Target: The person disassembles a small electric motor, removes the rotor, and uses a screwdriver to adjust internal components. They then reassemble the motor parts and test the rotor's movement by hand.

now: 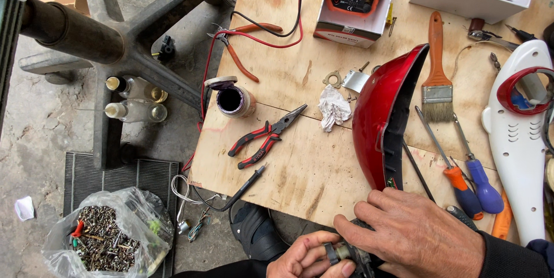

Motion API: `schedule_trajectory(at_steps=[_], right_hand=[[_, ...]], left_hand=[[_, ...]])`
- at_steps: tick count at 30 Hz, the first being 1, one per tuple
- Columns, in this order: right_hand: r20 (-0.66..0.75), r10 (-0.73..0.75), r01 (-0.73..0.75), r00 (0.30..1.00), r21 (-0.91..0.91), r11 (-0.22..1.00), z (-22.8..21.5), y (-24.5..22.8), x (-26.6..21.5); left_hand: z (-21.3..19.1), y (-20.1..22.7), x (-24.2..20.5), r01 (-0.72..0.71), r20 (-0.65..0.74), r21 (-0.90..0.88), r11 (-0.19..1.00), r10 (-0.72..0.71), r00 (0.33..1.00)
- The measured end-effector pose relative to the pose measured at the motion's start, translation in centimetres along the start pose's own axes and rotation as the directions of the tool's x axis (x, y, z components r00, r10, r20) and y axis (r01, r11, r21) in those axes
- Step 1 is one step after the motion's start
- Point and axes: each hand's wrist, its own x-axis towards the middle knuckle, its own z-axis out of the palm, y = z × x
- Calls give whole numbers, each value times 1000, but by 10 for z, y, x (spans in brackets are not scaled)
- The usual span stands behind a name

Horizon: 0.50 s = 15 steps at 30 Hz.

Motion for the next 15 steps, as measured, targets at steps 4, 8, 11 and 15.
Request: schedule_trajectory(at_steps=[4, 8, 11, 15], right_hand=[[9, 11, -11, 1000, 4, 1000, 0, -1, -2], [-15, 28, -28, 999, 22, 999, 3, -1, -3], [-10, 34, -35, 999, -27, 999, 4, -1, -3], [27, 34, -35, 999, 26, 999, 1, 1, -3]], left_hand=[[22, 16, -12, -74, -114, 4, 997, 74, 991], [23, 8, -4, -37, -249, -9, 999, 33, 968], [18, 3, 0, -77, -204, 14, 997, 79, 976], [21, 15, -5, 15, -195, -3, 1000, -15, 981]])
